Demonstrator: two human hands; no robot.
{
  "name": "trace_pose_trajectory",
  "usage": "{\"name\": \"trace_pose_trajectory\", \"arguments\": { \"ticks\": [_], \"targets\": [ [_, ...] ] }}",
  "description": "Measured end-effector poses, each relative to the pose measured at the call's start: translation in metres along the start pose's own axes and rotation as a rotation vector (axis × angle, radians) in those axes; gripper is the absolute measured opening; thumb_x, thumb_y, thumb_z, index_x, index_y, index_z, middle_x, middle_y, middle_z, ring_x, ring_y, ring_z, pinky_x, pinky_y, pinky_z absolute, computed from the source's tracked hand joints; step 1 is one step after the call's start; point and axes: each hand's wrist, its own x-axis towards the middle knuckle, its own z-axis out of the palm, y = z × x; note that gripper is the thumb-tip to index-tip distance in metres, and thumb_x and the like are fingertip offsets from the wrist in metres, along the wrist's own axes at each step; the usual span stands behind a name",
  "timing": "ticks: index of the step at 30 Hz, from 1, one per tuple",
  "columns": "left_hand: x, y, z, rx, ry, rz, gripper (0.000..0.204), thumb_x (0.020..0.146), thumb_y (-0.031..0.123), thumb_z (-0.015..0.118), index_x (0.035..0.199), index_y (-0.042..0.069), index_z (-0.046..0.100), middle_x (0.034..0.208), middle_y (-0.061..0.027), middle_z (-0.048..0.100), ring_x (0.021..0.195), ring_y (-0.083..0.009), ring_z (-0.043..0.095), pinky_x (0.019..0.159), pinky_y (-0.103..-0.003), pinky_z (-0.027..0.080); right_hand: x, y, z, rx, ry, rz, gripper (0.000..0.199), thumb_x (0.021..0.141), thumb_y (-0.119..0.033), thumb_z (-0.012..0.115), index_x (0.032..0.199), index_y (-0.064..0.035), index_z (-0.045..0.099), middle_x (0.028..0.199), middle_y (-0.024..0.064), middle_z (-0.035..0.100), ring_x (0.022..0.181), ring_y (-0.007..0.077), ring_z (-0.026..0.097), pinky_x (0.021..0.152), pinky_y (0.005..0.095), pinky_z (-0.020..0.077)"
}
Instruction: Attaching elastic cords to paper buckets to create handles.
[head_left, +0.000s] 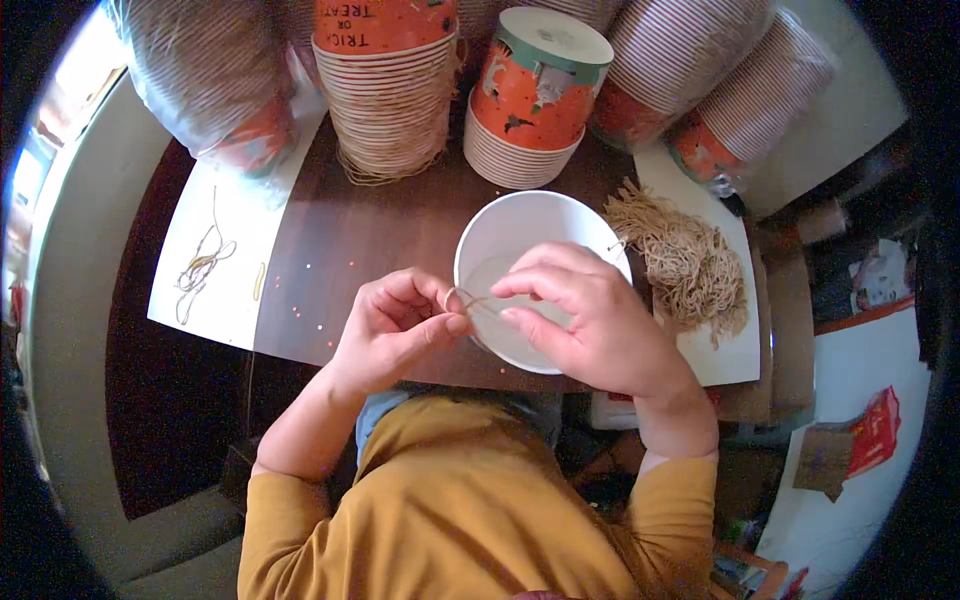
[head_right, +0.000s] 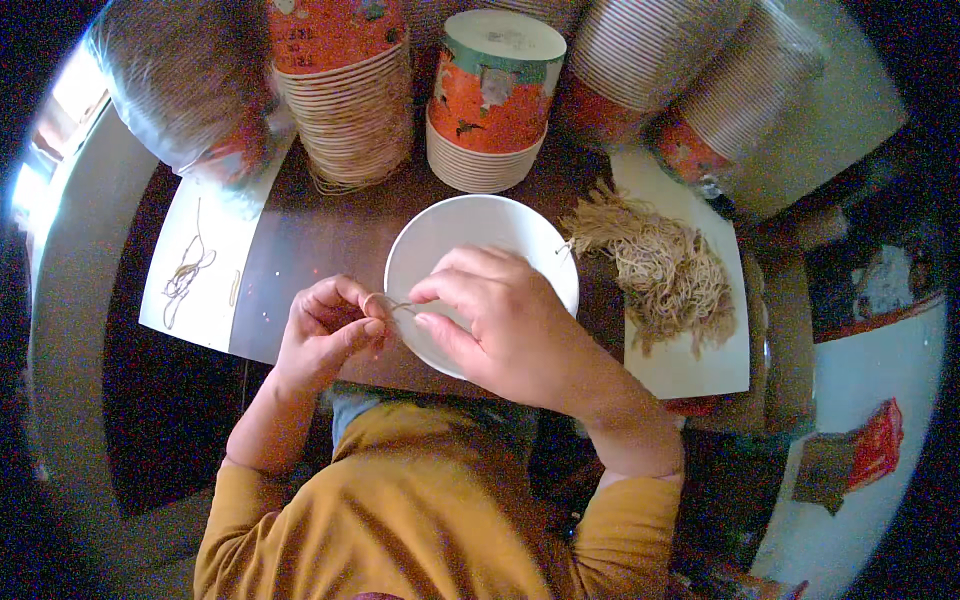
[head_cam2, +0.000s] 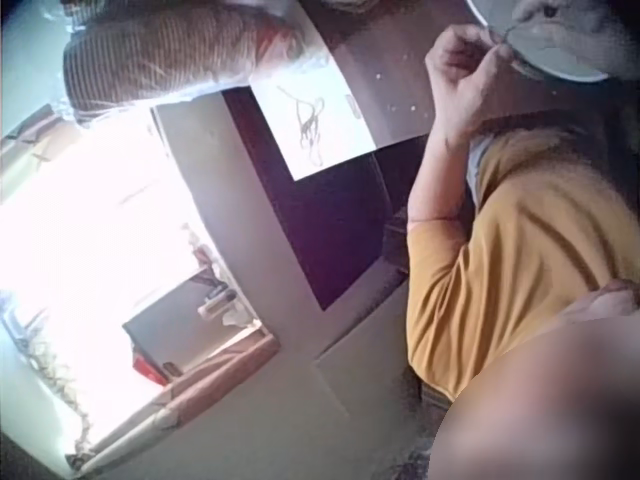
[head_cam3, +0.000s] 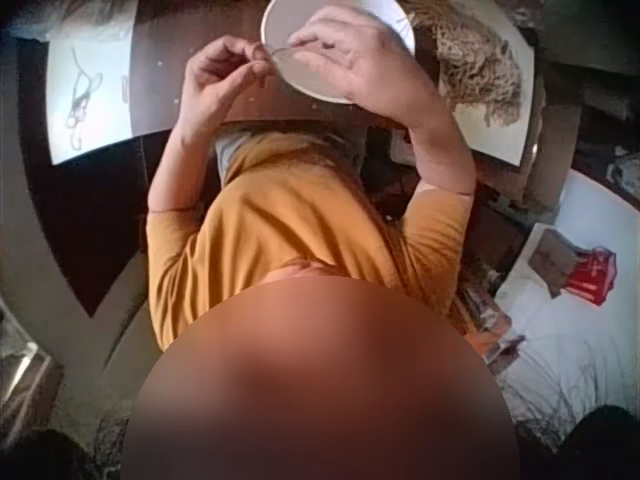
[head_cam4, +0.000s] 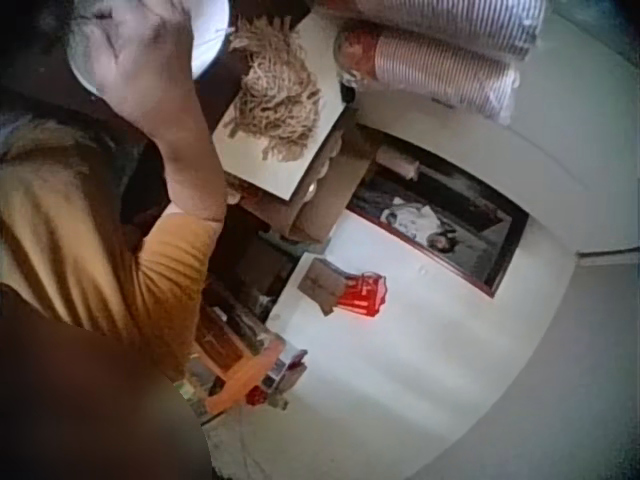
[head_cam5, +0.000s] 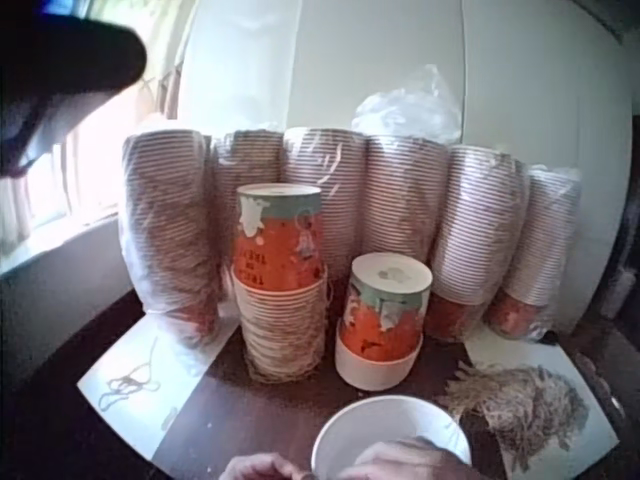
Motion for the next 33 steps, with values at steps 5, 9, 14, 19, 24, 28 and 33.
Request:
{"name": "trace_pose_trajectory", "arguments": {
  "ticks": [5,9,14,19,24,28,33],
  "targets": [
    [0.002,0.003,0.004,0.021,-0.047,-0.015,0.009,0.087,0.002,0.064,0.095,0.001,0.059,0.092,-0.006,0.066,0.085,-0.0099,0.062,0.077,-0.023,0.05,-0.001,-0.004,0.011,-0.065,0.032,0.057,0.021,0.073,-0.003,0.068,0.093,-0.005,0.063,0.092,0.009,0.06,0.087,0.026,0.059,0.078,0.0347,0.0474],
    [0.005,0.007,0.006,0.016,-0.067,-0.043,0.01,0.087,0.002,0.065,0.095,0.0,0.059,0.093,-0.0061,0.066,0.086,-0.0106,0.063,0.078,-0.024,0.05,0.002,0.001,0.018,-0.214,0.101,-0.108,0.023,0.069,-0.004,0.071,0.09,-0.0064,0.062,0.089,0.0076,0.058,0.083,0.0263,0.057,0.076,0.0376,0.0458],
    [0.005,0.006,0.004,0.022,-0.044,-0.018,0.009,0.086,0.001,0.065,0.094,0.0,0.06,0.093,-0.0064,0.066,0.086,-0.0108,0.063,0.078,-0.024,0.05,0.001,-0.002,0.017,-0.252,0.054,-0.163,0.015,0.072,-0.01,0.068,0.085,-0.0088,0.06,0.083,0.0068,0.053,0.082,0.0271,0.054,0.074,0.0402,0.0423],
    [-0.006,0.017,0.023,0.587,0.082,0.143,0.009,0.082,-0.002,0.065,0.089,0.001,0.062,0.086,-0.0057,0.067,0.081,-0.0107,0.062,0.069,-0.025,0.05,-0.021,-0.033,0.025,-0.334,0.167,0.02,0.014,0.078,-0.01,0.067,0.087,-0.0061,0.056,0.076,0.0083,0.051,0.067,0.027,0.058,0.059,0.0391,0.0478],
    [-0.003,0.002,0.032,0.838,0.11,0.571,0.009,0.08,-0.004,0.065,0.087,0.002,0.062,0.086,-0.0068,0.066,0.076,-0.0107,0.061,0.066,-0.025,0.049,-0.037,-0.057,0.054,-0.382,0.272,0.149,0.015,0.077,-0.001,0.068,0.087,-0.0027,0.056,0.072,0.0095,0.056,0.059,0.026,0.06,0.052,0.0345,0.0484],
    [-0.004,-0.022,0.032,0.173,0.181,0.224,0.009,0.084,-0.006,0.063,0.092,-0.001,0.06,0.091,-0.0073,0.065,0.085,-0.01,0.06,0.073,-0.023,0.049,-0.038,-0.047,0.062,-0.448,0.323,0.199,0.016,0.078,-0.001,0.067,0.091,-0.0023,0.058,0.075,0.0103,0.058,0.061,0.0261,0.061,0.054,0.0354,0.0492],
    [-0.001,-0.036,0.031,0.095,0.231,0.164,0.013,0.082,-0.008,0.064,0.091,0.0,0.06,0.093,-0.0084,0.066,0.088,-0.0134,0.061,0.077,-0.026,0.049,-0.043,-0.024,0.069,-0.421,0.421,0.199,0.017,0.078,0.001,0.066,0.094,-0.0013,0.059,0.081,0.0114,0.062,0.069,0.0269,0.064,0.059,0.035,0.0517]
  ]
}}
